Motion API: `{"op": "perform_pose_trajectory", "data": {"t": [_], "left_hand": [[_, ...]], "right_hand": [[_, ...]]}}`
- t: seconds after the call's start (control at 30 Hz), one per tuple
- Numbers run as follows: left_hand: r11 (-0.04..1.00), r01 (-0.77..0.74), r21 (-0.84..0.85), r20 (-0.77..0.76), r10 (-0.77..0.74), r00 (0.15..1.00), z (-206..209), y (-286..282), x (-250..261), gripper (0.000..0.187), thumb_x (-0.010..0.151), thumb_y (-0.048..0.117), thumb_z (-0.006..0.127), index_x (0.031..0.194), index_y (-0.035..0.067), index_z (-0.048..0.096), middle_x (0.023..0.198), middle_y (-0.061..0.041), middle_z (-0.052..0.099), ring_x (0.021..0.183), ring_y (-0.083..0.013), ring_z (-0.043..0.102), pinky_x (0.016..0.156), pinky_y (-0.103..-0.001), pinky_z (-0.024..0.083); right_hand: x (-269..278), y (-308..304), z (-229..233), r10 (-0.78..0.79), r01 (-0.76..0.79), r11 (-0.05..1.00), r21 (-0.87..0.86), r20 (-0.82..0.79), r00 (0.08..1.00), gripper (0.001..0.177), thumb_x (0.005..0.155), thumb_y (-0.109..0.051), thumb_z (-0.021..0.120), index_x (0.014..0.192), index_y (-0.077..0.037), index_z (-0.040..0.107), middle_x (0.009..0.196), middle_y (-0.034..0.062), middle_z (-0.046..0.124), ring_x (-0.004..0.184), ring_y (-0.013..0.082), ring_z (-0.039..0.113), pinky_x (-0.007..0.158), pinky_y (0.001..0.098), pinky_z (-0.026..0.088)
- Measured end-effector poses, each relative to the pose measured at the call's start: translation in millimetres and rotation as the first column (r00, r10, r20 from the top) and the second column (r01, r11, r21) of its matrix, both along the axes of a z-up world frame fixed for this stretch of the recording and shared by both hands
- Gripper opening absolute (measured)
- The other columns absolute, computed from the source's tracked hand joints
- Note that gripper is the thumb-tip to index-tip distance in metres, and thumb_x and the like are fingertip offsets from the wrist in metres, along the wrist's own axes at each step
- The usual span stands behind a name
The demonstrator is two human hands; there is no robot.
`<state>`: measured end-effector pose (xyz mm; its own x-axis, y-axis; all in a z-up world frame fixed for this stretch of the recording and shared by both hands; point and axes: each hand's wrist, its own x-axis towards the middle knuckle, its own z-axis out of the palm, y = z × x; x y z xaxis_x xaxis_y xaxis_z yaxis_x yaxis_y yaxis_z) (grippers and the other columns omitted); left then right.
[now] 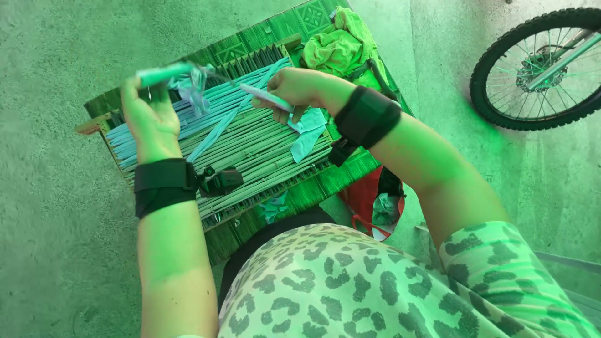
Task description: Preparing fabric strips and working on a manual rug loom.
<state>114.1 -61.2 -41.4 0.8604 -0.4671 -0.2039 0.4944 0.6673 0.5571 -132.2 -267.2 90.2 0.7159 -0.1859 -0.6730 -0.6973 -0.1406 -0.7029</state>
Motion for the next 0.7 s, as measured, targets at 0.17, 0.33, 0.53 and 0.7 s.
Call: {"op": "perform_pose_trajectory", "data": {"t": [0.17, 0.33, 0.53, 0.7], "left_hand": [[0.996, -0.054, -0.072, -0.104, 0.046, 0.993, -47.7, 18.1, 1.2, 0.022, 0.09, 0.004, 0.057, 0.109, -0.008, 0.058, 0.114, -0.018, 0.062, 0.108, -0.0301, 0.065, 0.102, -0.043, 0.057], [0.966, -0.113, -0.233, -0.221, 0.061, 0.973, -0.1, 25.9, -38.4, 0.03, 0.085, 0.007, 0.056, 0.108, -0.012, 0.058, 0.11, -0.022, 0.066, 0.103, -0.0328, 0.069, 0.094, -0.044, 0.06], [0.993, -0.024, -0.115, -0.317, -0.014, 0.948, -67.6, 28.8, -51.9, 0.027, 0.102, 0.017, 0.069, 0.124, 0.003, 0.066, 0.12, -0.01, 0.072, 0.112, -0.0229, 0.07, 0.096, -0.036, 0.058], [0.958, 0.284, 0.037, -0.185, -0.272, 0.944, -3.0, 23.7, -78.7, 0.03, 0.095, 0.028, 0.06, 0.123, 0.016, 0.06, 0.114, -0.007, 0.072, 0.105, -0.025, 0.072, 0.089, -0.047, 0.061]], "right_hand": [[5.4, 2.7, -30.0, 0.104, -0.102, 0.994, 0.033, -0.096, 0.99, 0.034, 0.088, -0.047, 0.07, 0.099, -0.015, 0.075, 0.075, 0.0014, 0.073, 0.062, 0.0113, 0.072, 0.05, 0.0317, 0.057], [-9.1, 18.2, -27.7, 0.213, -0.223, 0.967, -0.121, -0.085, 0.973, 0.044, 0.092, -0.053, 0.07, 0.095, -0.009, 0.072, 0.071, 0.0033, 0.074, 0.059, 0.017, 0.069, 0.052, 0.0321, 0.057], [-80.8, 36.4, -59.7, 0.317, -0.169, 0.848, -0.502, 0.226, 0.921, 0.042, 0.085, -0.047, 0.08, 0.089, -0.007, 0.07, 0.066, 0.0103, 0.067, 0.056, 0.0166, 0.064, 0.052, 0.0353, 0.051], [-151.6, 35.2, -104.0, 0.201, -0.149, 0.933, -0.327, 0.131, 0.971, 0.034, 0.084, -0.036, 0.083, 0.091, -0.006, 0.07, 0.066, 0.0067, 0.063, 0.06, 0.0134, 0.054, 0.055, 0.0353, 0.046]]}}
